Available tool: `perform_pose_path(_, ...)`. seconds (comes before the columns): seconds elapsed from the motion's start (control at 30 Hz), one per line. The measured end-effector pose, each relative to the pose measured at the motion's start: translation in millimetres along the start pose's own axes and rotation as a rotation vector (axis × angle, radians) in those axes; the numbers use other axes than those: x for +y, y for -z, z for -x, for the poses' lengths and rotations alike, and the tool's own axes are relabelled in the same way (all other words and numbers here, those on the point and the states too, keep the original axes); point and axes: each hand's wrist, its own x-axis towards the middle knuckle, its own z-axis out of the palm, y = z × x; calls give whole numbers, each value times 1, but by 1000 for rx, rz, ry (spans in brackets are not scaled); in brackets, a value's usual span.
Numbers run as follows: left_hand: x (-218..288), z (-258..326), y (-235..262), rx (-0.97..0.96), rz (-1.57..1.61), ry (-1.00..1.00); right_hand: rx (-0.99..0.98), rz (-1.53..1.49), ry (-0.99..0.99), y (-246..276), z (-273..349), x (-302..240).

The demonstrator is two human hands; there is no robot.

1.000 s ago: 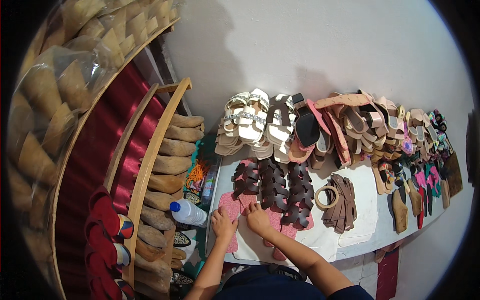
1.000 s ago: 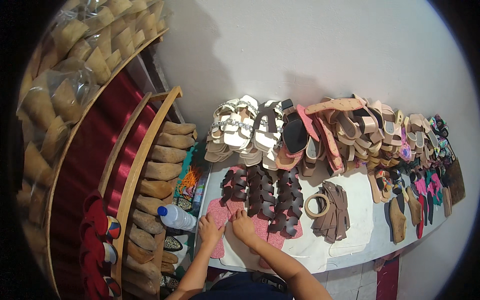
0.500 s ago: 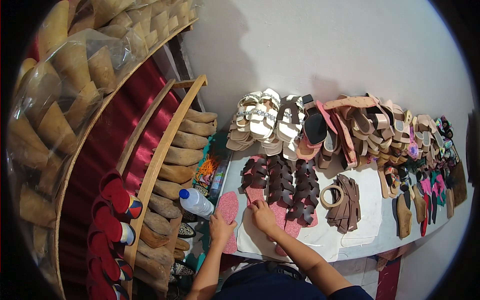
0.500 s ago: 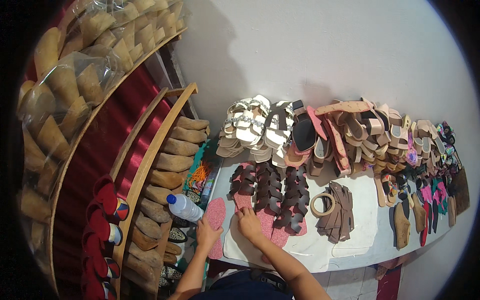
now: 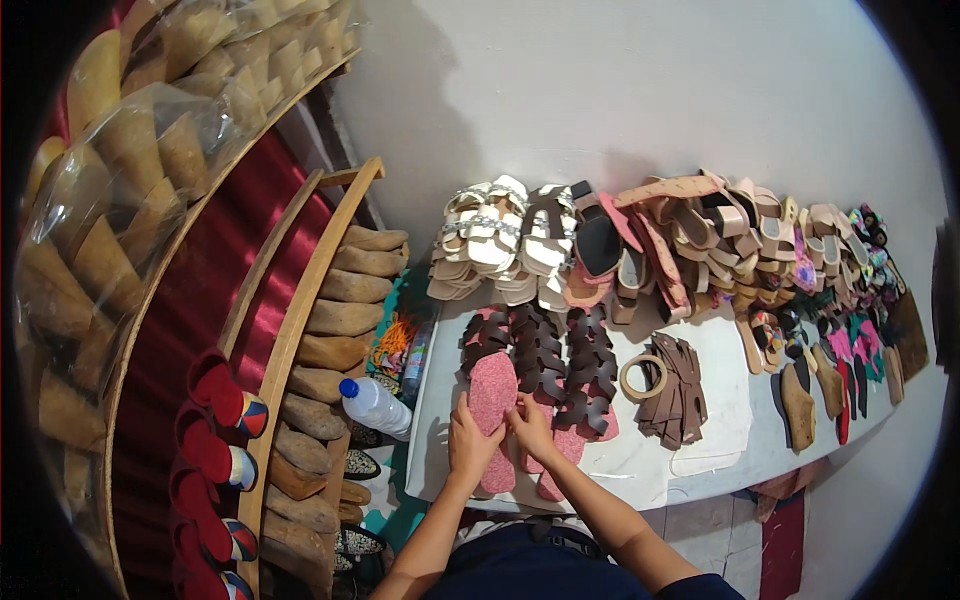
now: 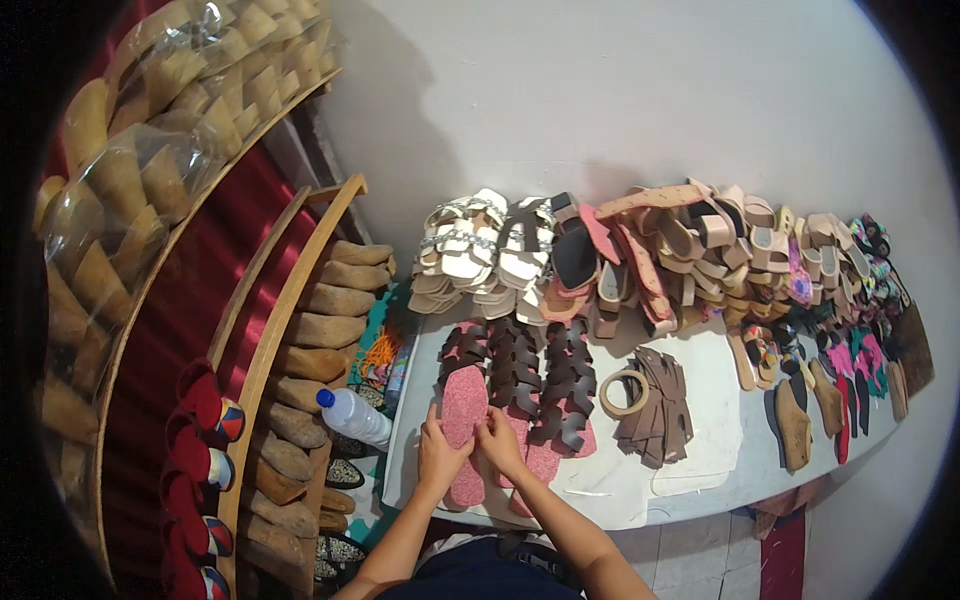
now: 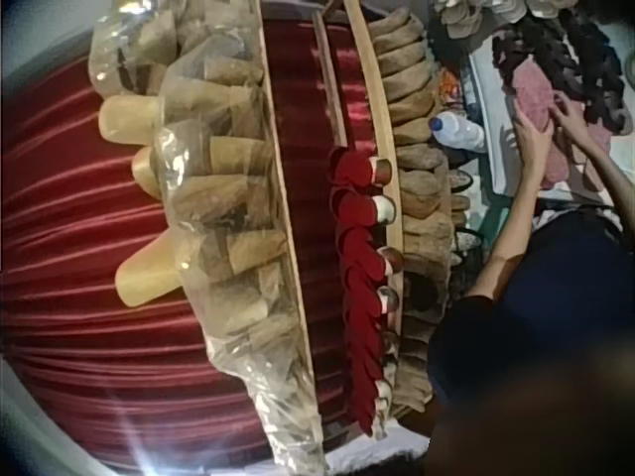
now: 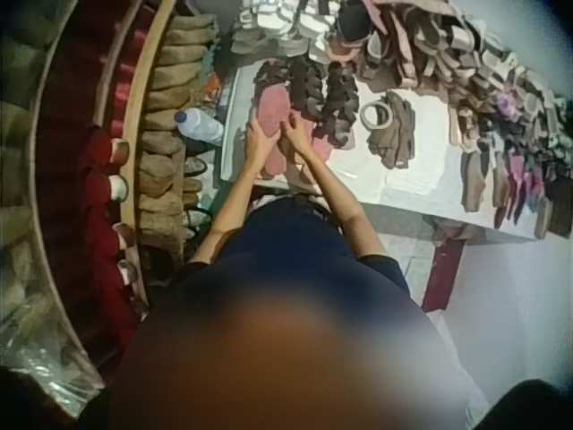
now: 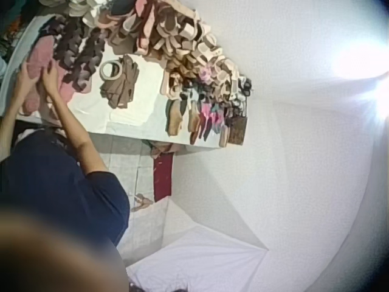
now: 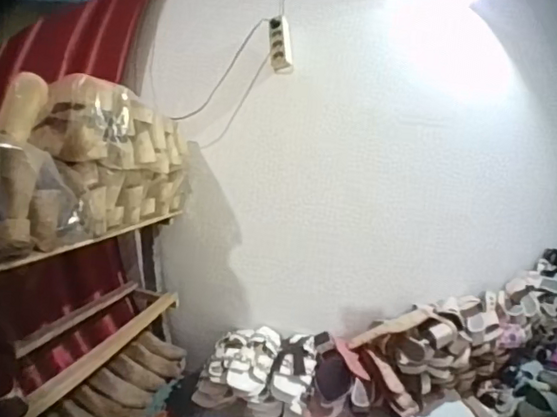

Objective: Assembling shoe uppers onto pink insoles at a workbench in a shoe manufacturing facility.

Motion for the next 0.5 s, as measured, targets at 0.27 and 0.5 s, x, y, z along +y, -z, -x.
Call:
perform_pose_path(0.27, 21, -1, -38, -262, 442, 28, 211, -196, -27, 63, 6, 8)
perform_pose_path(0.5, 56, 1, -90, -485, 921, 99, 329, -321, -35, 118, 18, 1)
